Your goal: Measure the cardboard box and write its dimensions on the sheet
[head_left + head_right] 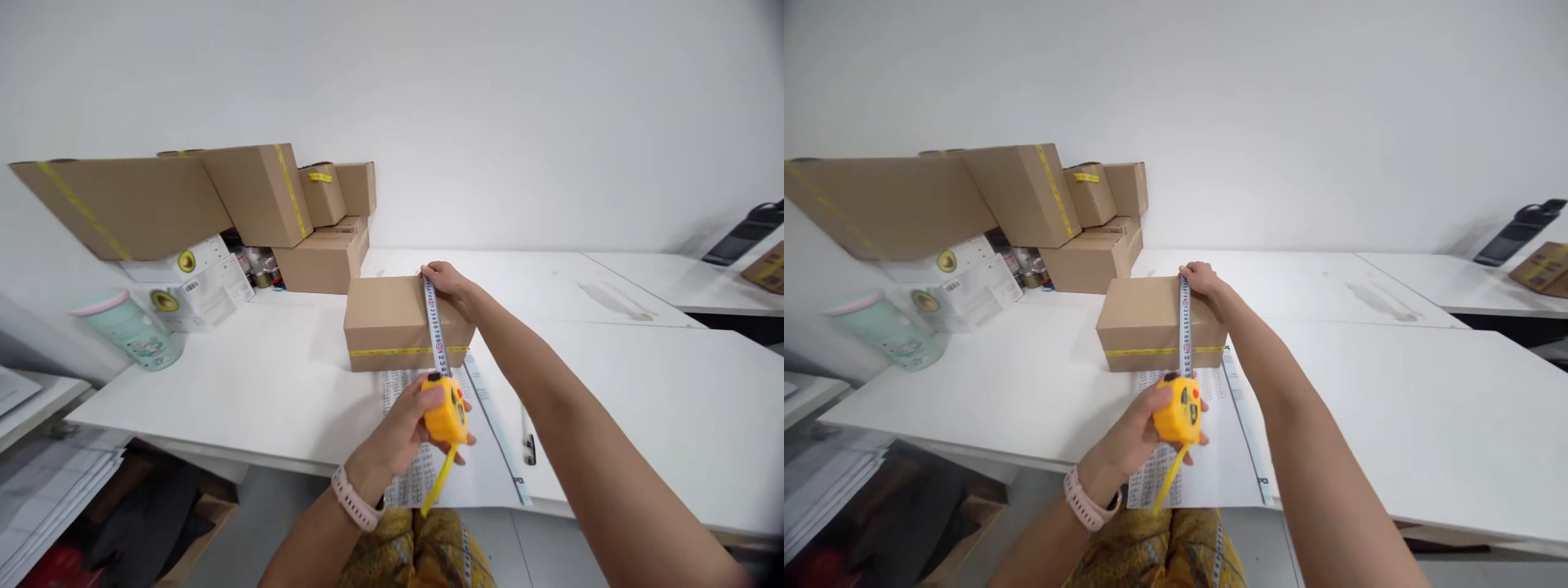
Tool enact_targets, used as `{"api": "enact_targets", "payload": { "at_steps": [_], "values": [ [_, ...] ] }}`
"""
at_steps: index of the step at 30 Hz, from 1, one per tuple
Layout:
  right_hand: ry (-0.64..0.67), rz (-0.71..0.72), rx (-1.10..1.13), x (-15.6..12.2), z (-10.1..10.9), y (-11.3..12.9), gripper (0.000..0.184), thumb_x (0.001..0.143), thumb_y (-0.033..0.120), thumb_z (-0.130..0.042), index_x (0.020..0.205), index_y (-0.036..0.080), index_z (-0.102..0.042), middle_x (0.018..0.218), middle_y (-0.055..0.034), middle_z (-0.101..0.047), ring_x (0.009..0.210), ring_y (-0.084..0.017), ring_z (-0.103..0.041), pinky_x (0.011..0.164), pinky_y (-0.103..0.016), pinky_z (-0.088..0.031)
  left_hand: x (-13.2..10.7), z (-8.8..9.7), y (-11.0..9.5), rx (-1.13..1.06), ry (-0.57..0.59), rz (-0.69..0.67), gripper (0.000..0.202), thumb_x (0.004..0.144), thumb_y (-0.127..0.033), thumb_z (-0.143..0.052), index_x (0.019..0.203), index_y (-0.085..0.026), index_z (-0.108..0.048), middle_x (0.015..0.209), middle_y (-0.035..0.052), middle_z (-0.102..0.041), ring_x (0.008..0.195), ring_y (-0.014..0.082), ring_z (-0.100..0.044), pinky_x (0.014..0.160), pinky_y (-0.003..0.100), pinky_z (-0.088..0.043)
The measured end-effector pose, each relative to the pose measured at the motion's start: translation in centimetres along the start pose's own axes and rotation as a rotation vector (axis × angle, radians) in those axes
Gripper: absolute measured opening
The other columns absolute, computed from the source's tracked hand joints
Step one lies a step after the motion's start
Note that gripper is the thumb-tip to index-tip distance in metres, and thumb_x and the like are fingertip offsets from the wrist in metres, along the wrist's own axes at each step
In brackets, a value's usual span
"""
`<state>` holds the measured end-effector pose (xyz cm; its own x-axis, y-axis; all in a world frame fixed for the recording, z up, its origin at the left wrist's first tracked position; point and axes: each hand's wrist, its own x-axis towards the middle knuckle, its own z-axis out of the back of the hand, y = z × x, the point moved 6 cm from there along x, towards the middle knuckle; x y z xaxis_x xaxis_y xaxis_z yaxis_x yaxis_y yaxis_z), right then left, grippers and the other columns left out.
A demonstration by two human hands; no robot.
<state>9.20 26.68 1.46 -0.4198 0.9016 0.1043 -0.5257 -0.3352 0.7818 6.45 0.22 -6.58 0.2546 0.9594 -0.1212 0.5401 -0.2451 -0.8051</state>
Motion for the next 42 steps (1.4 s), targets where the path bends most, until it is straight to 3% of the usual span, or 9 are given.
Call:
{"api": "enact_targets", "payload": {
  "at_steps": [4,9,19,26,31,34,36,39,42],
  "values": [
    [-0.007,-0.141,-0.038,0.8,0.1,-0.4,0.036,0.093,0.057,-0.052,0.095,0.023,-0.063,0.095,-0.0112,-0.072,0.075,-0.022,-0.059,0.072,-0.038,-0.047,2.3,-0.5,-2.4,0.023,-0.056,-0.064,0.063,0.069,-0.066,-0.079,0.105,-0.017,-0.062,0.099,0.0077,-0.064,0.069,0.0214,-0.072,0.05,0.029,-0.056],
    [-0.002,-0.003,-0.19,1.9,-0.7,0.1,0.028,0.095,0.043,-0.051,0.091,0.021,-0.068,0.09,-0.0074,-0.073,0.081,-0.02,-0.061,0.077,-0.033,-0.047,2.5,-0.5,-2.2,-0.033,-0.079,-0.052,0.066,0.069,-0.068,-0.078,0.106,-0.015,-0.062,0.097,0.0078,-0.065,0.07,0.0223,-0.072,0.05,0.029,-0.055],
    [0.034,0.05,-0.307,4.2,-2.2,-0.7,0.028,0.092,0.042,-0.053,0.094,0.023,-0.074,0.097,-0.0052,-0.075,0.086,-0.019,-0.063,0.079,-0.031,-0.046,2.0,-2.0,-1.2,-0.066,-0.132,-0.053,0.062,0.073,-0.065,-0.078,0.106,-0.015,-0.062,0.097,0.006,-0.064,0.073,0.0219,-0.072,0.055,0.029,-0.059],
    [0.032,0.139,-0.155,1.6,-0.8,-0.4,0.044,0.094,0.056,-0.046,0.111,0.025,-0.071,0.104,-0.0089,-0.075,0.096,-0.026,-0.065,0.085,-0.039,-0.051,1.6,-1.5,-1.7,-0.021,-0.153,-0.049,0.063,0.073,-0.065,-0.077,0.11,-0.016,-0.062,0.105,0.0082,-0.065,0.074,0.0223,-0.072,0.054,0.029,-0.059],
    [-0.093,0.169,0.101,-1.4,3.6,-2.9,0.062,0.095,0.07,-0.037,0.135,0.03,-0.06,0.131,-0.012,-0.066,0.116,-0.03,-0.062,0.095,-0.044,-0.052,-2.7,2.0,-3.1,0.238,-0.323,-0.299,0.063,0.075,-0.052,-0.081,0.123,-0.02,-0.058,0.109,0.0083,-0.066,0.081,0.0234,-0.072,0.06,0.031,-0.06],
    [-0.116,0.071,0.125,-3.9,5.0,-5.5,0.073,0.095,0.074,-0.029,0.138,0.023,-0.059,0.125,-0.0164,-0.067,0.108,-0.029,-0.065,0.095,-0.045,-0.053,-5.6,6.3,-4.2,0.392,-0.584,-0.488,0.069,0.074,-0.047,-0.084,0.13,-0.022,-0.054,0.1,0.0052,-0.068,0.086,0.0226,-0.071,0.068,0.029,-0.06],
    [-0.043,0.05,0.099,-6.1,4.8,-6.7,0.076,0.095,0.076,-0.028,0.143,0.024,-0.056,0.117,-0.0152,-0.069,0.097,-0.027,-0.067,0.09,-0.045,-0.055,-6.5,8.8,-4.7,0.433,-0.685,-0.53,0.069,0.073,-0.048,-0.083,0.13,-0.022,-0.053,0.1,0.0044,-0.068,0.086,0.0219,-0.071,0.069,0.029,-0.06],
    [0.083,0.081,0.078,-9.1,3.7,-7.1,0.072,0.094,0.075,-0.035,0.149,0.03,-0.052,0.128,-0.0125,-0.067,0.101,-0.027,-0.066,0.087,-0.044,-0.057,-5.8,11.2,-5.7,0.424,-0.653,-0.479,0.066,0.069,-0.052,-0.083,0.121,-0.021,-0.055,0.101,0.0052,-0.066,0.082,0.0238,-0.072,0.063,0.032,-0.061],
    [0.084,0.126,0.109,-10.5,3.5,-5.7,0.066,0.091,0.069,-0.053,0.143,0.03,-0.058,0.145,-0.0108,-0.058,0.117,-0.029,-0.061,0.093,-0.042,-0.055,-4.8,11.9,-7.9,0.405,-0.585,-0.457,0.065,0.067,-0.052,-0.083,0.116,-0.02,-0.055,0.1,0.0051,-0.063,0.075,0.0246,-0.073,0.056,0.034,-0.061]
  ]
}}
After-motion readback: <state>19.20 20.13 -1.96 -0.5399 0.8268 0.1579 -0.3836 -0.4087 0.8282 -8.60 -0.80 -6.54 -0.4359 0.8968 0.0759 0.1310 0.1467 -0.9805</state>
